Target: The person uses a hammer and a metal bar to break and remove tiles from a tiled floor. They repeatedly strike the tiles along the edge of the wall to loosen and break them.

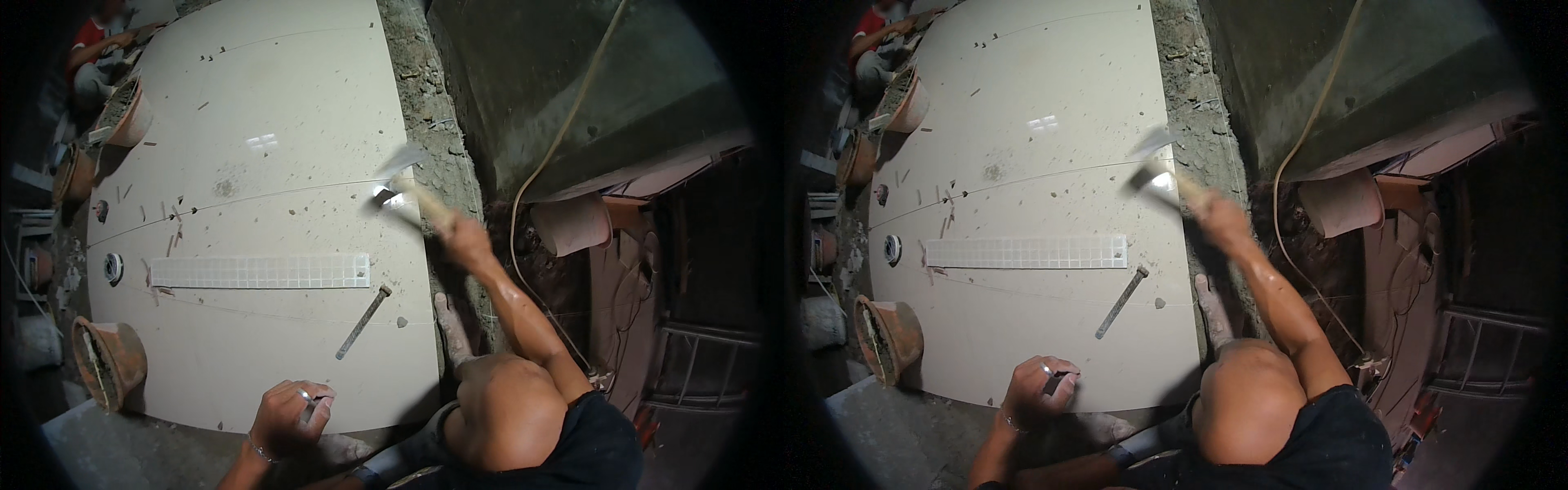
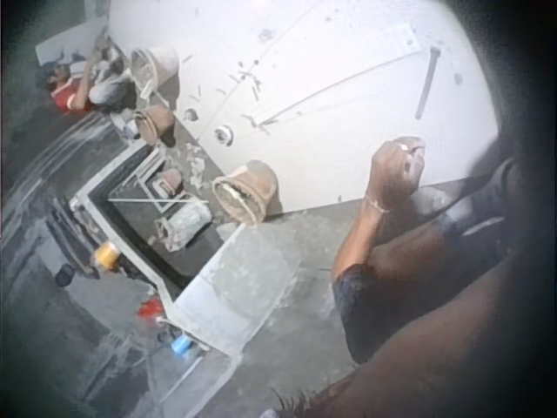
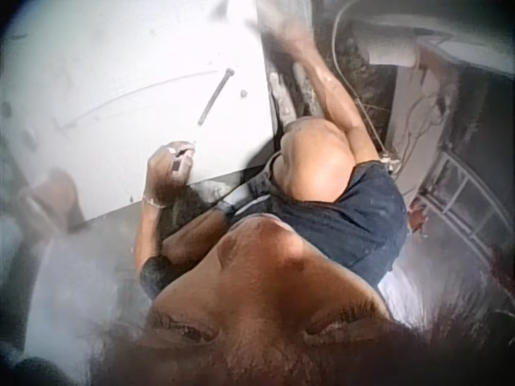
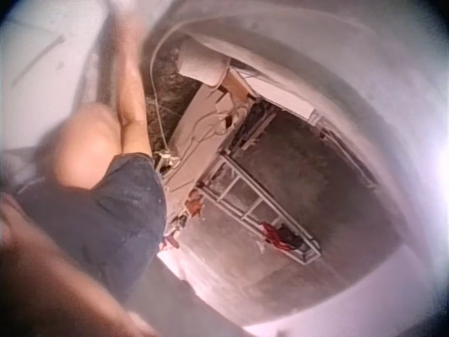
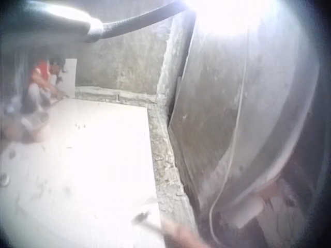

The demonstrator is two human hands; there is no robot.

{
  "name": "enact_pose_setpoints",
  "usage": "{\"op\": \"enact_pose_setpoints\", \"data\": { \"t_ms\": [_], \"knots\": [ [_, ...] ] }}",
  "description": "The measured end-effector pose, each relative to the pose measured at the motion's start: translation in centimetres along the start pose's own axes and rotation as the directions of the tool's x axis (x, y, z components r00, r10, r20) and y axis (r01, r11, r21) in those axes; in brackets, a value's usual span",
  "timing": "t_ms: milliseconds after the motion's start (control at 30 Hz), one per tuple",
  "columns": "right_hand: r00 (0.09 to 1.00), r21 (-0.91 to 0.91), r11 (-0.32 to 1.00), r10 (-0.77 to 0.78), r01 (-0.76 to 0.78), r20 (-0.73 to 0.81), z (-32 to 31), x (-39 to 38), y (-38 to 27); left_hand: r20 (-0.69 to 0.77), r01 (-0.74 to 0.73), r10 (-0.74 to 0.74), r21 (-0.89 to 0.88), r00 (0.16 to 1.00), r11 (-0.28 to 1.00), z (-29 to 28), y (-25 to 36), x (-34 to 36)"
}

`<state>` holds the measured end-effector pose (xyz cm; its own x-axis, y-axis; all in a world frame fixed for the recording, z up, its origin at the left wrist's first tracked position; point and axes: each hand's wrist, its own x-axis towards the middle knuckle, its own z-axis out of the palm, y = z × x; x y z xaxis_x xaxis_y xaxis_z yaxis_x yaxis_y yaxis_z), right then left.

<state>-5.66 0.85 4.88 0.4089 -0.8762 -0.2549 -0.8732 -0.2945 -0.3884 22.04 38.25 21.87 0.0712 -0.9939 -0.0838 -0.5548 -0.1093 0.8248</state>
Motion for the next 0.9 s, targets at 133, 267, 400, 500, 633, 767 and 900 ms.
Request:
{"op": "enact_pose_setpoints", "data": {
  "t_ms": [133,267,400,500,633,767,900],
  "knots": [
    [0.848,0.088,0.883,0.469,-0.462,-0.247,-1.3,1.8,1.1,-0.180,0.085,-0.090,-0.036,0.980,0.996,-1.0,0.6,-1.7],
    [0.974,0.316,0.930,0.218,-0.185,-0.069,3.1,1.1,-3.0,-0.095,0.128,-0.139,-0.117,0.986,0.985,0.3,0.9,-1.8],
    [0.958,-0.051,0.958,-0.277,0.281,0.074,2.5,-0.6,-3.2,0.064,-0.018,0.023,-0.081,0.998,0.997,0.6,0.8,-1.3],
    [0.959,-0.059,0.982,0.163,-0.182,-0.230,-1.4,0.4,-0.1,0.001,-0.014,0.014,-0.040,1.000,0.999,-0.6,1.1,-2.1],
    [0.869,0.321,0.878,0.438,-0.356,-0.233,0.2,2.2,-1.2,-0.145,0.036,-0.049,-0.092,0.988,0.995,-0.8,1.7,-2.9],
    [0.984,0.269,0.952,-0.116,0.149,-0.134,3.2,0.4,-3.4,0.029,-0.029,0.031,-0.079,0.999,0.996,0.4,1.6,-2.3],
    [0.996,0.022,1.000,0.004,-0.002,-0.087,-0.8,0.0,-0.3,0.023,-0.052,0.052,-0.029,0.998,0.998,-0.2,1.5,-2.5]
  ]
}}
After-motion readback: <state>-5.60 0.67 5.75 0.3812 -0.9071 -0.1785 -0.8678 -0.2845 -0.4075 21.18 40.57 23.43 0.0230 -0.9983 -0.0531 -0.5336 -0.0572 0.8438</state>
